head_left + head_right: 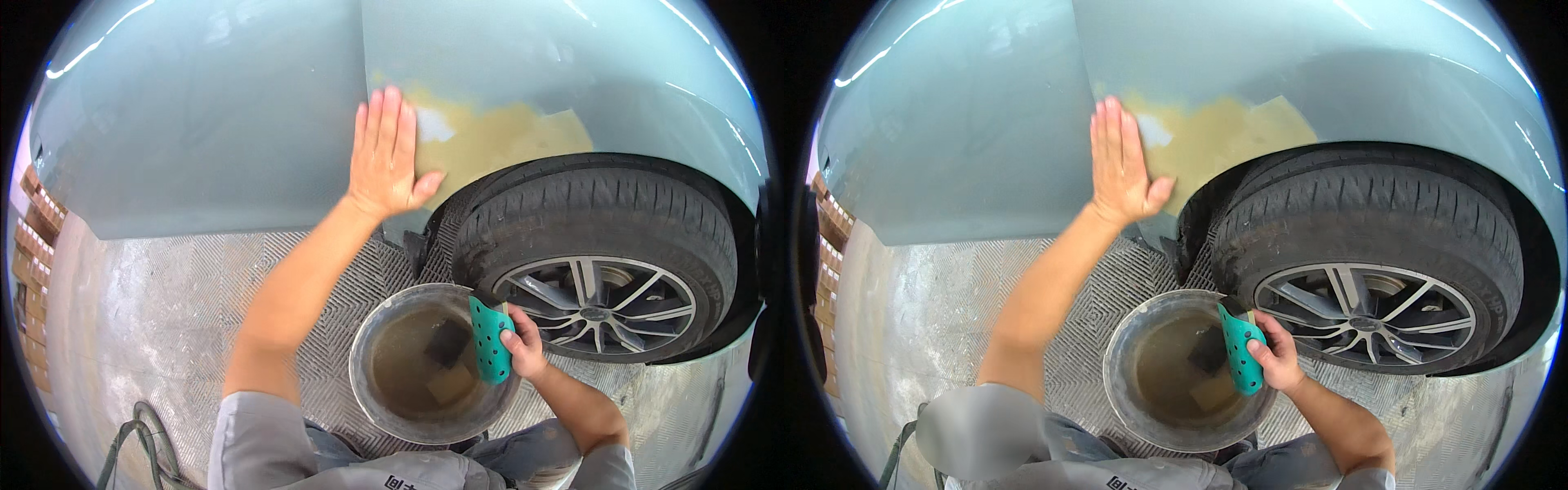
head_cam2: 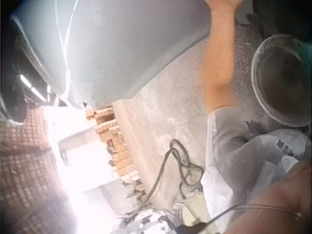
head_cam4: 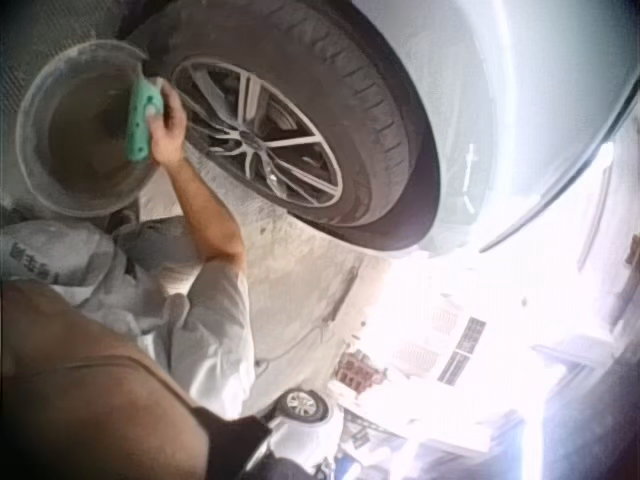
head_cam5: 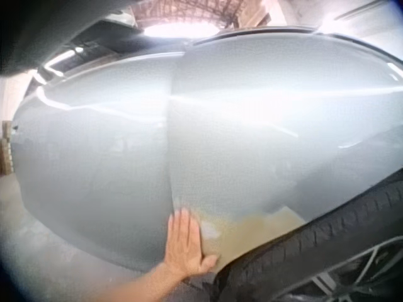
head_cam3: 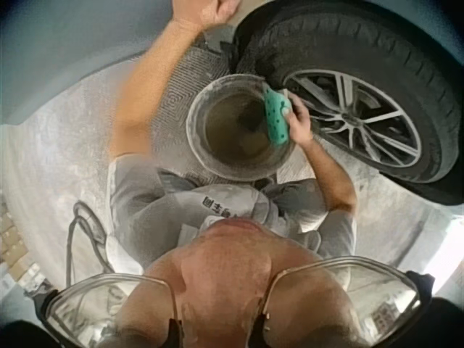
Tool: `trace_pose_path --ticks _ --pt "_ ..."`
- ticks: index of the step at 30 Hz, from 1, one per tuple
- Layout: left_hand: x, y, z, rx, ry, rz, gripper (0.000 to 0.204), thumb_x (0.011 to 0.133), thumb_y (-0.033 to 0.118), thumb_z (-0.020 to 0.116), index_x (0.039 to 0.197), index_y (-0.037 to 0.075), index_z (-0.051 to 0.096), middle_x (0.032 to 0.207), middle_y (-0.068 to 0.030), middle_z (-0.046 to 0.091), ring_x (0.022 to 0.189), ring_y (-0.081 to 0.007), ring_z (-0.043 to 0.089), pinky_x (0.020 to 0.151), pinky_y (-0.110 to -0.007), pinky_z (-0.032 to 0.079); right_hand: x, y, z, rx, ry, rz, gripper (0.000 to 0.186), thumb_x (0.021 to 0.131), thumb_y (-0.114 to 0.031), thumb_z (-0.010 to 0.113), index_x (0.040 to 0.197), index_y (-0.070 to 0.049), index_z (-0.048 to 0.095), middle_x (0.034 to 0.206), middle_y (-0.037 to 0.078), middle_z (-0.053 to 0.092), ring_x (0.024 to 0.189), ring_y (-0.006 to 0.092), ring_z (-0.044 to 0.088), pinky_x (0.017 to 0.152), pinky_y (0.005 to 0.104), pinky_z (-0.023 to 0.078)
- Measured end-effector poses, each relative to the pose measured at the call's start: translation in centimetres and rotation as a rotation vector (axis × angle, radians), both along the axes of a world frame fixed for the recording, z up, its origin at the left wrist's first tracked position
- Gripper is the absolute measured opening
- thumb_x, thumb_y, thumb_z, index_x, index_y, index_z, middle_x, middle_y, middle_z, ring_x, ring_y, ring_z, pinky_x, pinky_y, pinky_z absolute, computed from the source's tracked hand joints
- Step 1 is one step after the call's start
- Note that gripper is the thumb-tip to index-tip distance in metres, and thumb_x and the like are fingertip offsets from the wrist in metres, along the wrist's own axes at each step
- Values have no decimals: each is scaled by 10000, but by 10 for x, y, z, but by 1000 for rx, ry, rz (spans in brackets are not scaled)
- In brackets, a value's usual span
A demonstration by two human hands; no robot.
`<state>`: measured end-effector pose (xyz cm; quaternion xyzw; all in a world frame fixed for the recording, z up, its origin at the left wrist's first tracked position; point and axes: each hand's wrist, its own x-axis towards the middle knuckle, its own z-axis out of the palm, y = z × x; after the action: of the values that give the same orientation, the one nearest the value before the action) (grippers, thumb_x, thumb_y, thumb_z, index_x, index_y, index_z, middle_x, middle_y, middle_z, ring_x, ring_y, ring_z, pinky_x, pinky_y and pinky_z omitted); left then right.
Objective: The person sands a yellowish patch on the front wheel arch of a light blue car using a green sanding block and water from a bucket. They repeatedly rub the area, dip the block in water, and occasionally touch the surface with their hand.
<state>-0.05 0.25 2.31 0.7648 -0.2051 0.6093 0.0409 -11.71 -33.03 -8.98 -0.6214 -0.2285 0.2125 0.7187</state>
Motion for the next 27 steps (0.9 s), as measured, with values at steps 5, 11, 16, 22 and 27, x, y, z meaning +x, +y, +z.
trace_pose_path --ticks 5,11,16,22,27 --pt "-13 4 -86 -5 120 86 874 908 600 396 1445 -73 250 1505 -309 226 1405 -458 218 1118 -605 141 0 4 1 -20 -42 -41 537 908 -236 621 1347 13 437 1180 79 588 1079 159 537 958 313 416" --pt "-48 6 -40 201 105 100 888 923 604 356 1477 -66 176 1520 -299 207 1426 -451 172 1121 -608 58 0 5 6 -53 -44 -2 510 901 -215 609 1328 15 448 1171 85 592 1070 164 544 950 317 423" --pt "5 -16 116 149 -109 8 854 912 579 380 1480 -39 221 1534 -264 211 1426 -419 198 1123 -576 135 0 4 8 -69 -42 6 529 906 -235 619 1338 11 436 1168 100 590 1069 173 548 953 326 424" --pt "5 -20 122 163 -132 18 820 910 542 403 1482 -21 235 1535 -240 226 1427 -390 213 1134 -544 156 -2 1 8 -38 -6 53 574 908 -257 632 1365 14 415 1208 116 580 1108 193 543 970 336 417" --pt "-4 1 19 40 -20 -14 864 896 592 424 1478 -21 243 1536 -251 221 1426 -422 200 1129 -559 150 -2 -1 6 -54 -2 62 579 910 -266 634 1364 17 411 1216 122 577 1107 194 542 974 340 414"
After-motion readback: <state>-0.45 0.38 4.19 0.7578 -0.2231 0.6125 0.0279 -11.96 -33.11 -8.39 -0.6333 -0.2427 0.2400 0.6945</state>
